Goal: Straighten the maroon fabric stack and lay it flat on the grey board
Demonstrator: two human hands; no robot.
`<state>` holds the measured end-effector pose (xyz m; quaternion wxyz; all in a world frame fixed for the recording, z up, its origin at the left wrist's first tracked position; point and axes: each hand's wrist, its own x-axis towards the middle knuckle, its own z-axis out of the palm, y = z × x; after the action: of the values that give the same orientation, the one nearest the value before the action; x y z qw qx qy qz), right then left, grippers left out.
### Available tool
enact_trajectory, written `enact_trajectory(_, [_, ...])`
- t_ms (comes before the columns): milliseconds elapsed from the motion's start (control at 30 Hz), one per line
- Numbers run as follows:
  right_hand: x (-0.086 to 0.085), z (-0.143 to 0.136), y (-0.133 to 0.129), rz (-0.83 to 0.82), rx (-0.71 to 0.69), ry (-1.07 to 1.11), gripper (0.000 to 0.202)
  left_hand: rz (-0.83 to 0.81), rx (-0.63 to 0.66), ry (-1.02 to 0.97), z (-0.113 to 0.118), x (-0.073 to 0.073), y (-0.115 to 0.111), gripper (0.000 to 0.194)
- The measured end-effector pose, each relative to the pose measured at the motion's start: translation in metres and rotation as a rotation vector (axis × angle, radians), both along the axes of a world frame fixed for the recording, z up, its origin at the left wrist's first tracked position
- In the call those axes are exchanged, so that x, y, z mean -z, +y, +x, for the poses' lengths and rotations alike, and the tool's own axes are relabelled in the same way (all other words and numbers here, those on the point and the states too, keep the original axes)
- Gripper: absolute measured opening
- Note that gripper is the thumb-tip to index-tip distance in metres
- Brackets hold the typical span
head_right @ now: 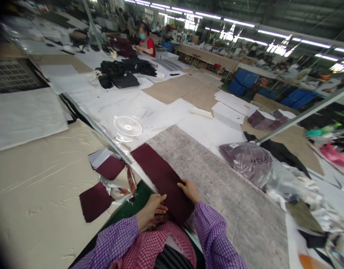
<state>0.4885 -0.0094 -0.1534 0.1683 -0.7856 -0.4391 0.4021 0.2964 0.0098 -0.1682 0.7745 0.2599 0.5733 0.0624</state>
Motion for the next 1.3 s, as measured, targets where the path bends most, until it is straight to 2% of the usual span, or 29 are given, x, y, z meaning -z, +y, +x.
enact_trajectory(200, [0.012,0.011,0.02,-0.064,-0.064,-0.134,0.024,-0.028,0.037,0.055,0.012,0.009,0.009,0.029])
enact_trajectory(633, [0.023,0.019,0.024,-0.106,-0.169,-0.295,0.024,-0.049,0.145,0.093,0.017,0.016,0.013,0.03])
enact_trajectory(800, [0.024,0.011,0.022,-0.128,-0.167,-0.41,0.024,-0.02,0.203,0.117,0.018,0.019,0.012,0.031])
enact_trajectory(1067, [0.02,-0.005,0.018,-0.119,-0.136,-0.569,0.026,0.096,0.334,0.151,0.014,0.028,0.009,0.035])
enact_trajectory(1200, [0.021,0.0,0.012,-0.033,-0.107,-0.591,0.028,0.21,0.444,0.137,0.004,0.031,0.006,0.037])
enact_trajectory(1300, [0.024,0.003,0.005,0.065,-0.076,-0.607,0.028,0.355,0.53,0.157,-0.008,0.032,0.005,0.032])
